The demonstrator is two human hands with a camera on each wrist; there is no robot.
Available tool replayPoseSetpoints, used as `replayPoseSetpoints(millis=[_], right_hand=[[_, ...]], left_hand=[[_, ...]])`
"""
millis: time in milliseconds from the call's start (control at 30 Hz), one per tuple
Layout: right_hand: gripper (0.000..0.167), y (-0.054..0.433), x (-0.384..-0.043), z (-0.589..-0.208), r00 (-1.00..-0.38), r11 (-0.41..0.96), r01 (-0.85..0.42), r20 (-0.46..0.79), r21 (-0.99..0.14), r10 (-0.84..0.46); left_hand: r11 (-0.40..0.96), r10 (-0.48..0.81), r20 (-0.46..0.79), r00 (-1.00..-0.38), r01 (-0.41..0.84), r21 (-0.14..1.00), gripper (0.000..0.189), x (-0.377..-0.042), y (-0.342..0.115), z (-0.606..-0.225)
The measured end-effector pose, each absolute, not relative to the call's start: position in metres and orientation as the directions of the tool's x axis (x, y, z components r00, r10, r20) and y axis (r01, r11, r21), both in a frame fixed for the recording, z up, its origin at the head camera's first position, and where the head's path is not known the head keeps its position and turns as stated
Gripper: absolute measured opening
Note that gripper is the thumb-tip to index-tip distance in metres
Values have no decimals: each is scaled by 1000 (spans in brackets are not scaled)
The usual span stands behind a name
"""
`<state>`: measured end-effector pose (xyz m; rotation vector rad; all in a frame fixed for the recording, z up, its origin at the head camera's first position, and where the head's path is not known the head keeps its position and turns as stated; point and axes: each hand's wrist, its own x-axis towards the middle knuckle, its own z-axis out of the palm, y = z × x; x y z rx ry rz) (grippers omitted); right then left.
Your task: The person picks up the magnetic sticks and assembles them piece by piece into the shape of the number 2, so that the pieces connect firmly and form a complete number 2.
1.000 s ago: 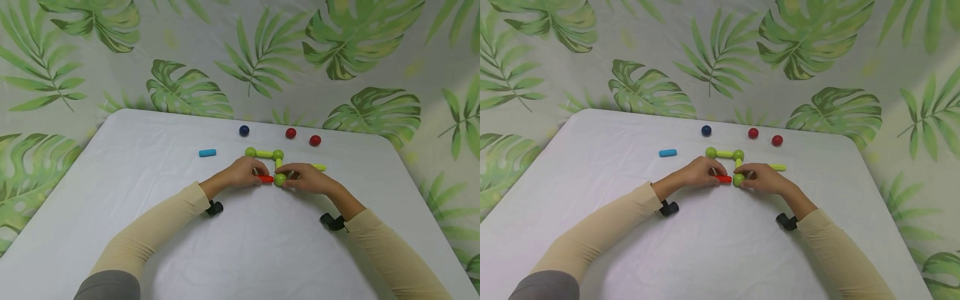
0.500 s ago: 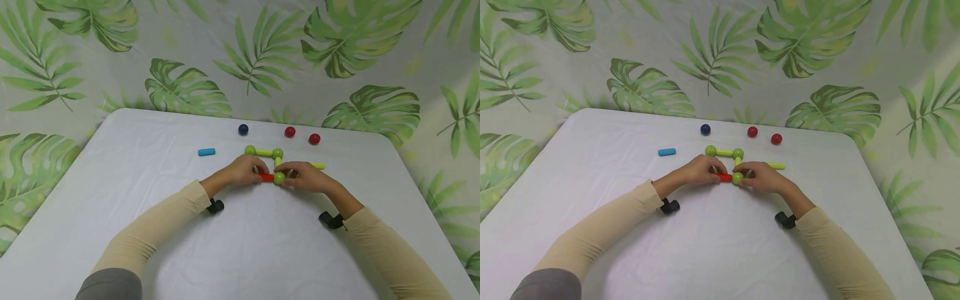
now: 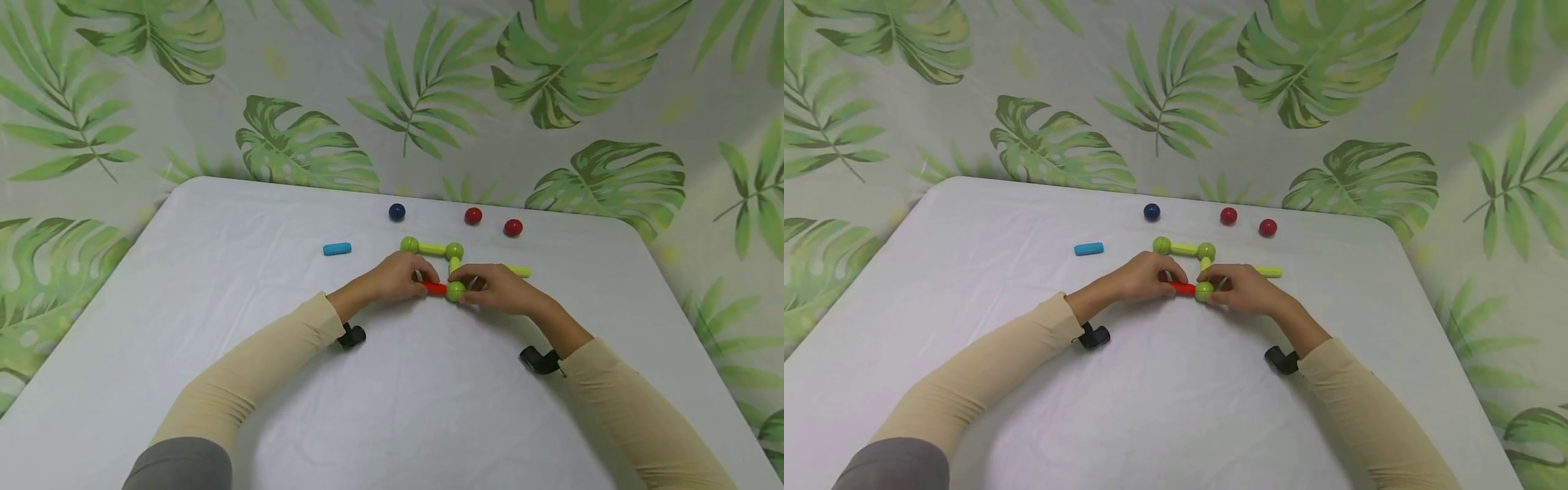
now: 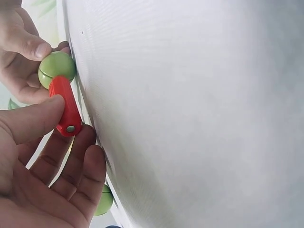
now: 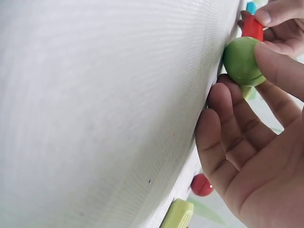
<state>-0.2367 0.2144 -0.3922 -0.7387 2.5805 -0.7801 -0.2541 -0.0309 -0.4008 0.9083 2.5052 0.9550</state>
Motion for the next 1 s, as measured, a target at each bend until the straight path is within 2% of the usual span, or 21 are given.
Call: replayPoseSetpoints(millis=[367,800,1000], right_hand=[[31,212,-238,-392,-789,683,-449,-104,-577,-606],[30,212,-239,-394,-803,704,-398,-148,-588,-577],[31,211,-238,-394,-805,719,-379,-175,-582,-567]], left_hand=[[578,650,-47,-759,454,678,22,-255,-30,-397],[603,651,-87,-754,443,664,26,-258,-37,-397],[628,603,-77,-794,413,660,28,-263,-60,-390]])
